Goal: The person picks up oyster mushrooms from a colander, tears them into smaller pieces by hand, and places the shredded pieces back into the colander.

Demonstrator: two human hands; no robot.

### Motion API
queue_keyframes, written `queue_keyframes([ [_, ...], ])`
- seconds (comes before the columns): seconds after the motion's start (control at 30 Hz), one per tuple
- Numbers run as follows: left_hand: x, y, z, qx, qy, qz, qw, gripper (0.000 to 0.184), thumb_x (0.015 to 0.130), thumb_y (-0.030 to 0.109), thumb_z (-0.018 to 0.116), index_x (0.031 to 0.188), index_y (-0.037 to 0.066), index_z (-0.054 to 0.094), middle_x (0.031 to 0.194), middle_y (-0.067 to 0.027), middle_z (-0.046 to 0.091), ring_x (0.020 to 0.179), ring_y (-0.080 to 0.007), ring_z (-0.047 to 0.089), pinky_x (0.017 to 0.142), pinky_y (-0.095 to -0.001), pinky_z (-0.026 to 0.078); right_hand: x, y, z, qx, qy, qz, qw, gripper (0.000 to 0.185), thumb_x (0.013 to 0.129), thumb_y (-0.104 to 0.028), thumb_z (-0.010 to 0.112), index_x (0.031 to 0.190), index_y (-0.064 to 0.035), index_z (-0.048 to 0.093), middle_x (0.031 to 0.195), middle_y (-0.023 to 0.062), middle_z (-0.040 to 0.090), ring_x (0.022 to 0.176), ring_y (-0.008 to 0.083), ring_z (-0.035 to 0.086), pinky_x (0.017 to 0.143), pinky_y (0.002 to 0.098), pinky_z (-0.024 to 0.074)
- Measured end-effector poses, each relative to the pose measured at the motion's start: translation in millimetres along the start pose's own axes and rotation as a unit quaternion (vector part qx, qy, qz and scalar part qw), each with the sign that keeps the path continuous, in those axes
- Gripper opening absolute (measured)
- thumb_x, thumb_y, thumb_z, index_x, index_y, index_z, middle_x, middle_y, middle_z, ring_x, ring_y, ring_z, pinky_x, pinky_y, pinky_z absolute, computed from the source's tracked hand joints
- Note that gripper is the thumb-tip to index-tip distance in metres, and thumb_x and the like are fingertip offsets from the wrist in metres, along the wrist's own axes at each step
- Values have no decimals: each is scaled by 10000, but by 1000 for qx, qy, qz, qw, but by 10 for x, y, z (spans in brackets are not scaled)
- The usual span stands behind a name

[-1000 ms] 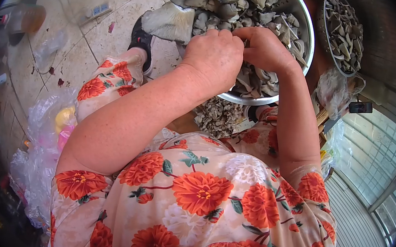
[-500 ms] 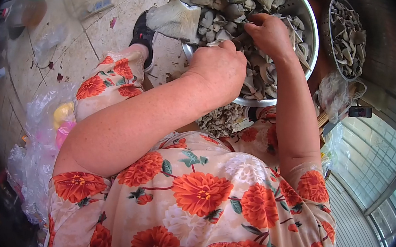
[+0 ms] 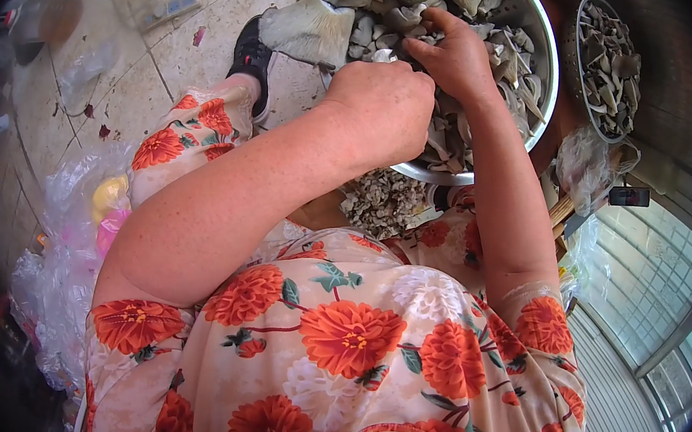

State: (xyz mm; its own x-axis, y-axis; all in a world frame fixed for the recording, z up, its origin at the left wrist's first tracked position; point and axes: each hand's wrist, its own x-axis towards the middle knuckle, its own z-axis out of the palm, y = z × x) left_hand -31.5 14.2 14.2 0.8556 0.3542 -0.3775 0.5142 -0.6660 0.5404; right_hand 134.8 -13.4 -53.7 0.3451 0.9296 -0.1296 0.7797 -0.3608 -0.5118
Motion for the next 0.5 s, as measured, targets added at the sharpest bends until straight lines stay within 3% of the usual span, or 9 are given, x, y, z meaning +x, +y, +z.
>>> queue_keyframes([
  [0.1, 15, 5, 23, 1, -7, -4, 1000, 294, 761, 215, 619, 963, 3, 596, 942, -156, 630, 872, -296, 640, 741, -413, 530, -12, 22, 48, -33, 6, -27, 999, 454, 697, -229, 704, 1102, -44, 613, 1056, 156, 614, 959, 319, 603, 838, 391, 481],
  [0.37, 82, -89, -77, -5, -1, -13, 1000, 271, 734, 210, 615, 912, 6, 604, 882, -159, 644, 830, -313, 639, 738, -418, 518, -14, -38, 10, -114, 38, -60, 991, 416, 656, -226, 685, 1006, -8, 631, 967, 180, 616, 913, 341, 604, 815, 411, 482],
  [0.5, 109, -192, -219, -49, 85, -54, 994, 249, 710, 226, 602, 862, 31, 621, 814, -154, 647, 814, -317, 632, 722, -424, 502, -69, -81, -203, -128, -28, -47, 990, 393, 629, -222, 675, 953, 0, 650, 922, 188, 630, 878, 339, 617, 791, 404, 488],
])
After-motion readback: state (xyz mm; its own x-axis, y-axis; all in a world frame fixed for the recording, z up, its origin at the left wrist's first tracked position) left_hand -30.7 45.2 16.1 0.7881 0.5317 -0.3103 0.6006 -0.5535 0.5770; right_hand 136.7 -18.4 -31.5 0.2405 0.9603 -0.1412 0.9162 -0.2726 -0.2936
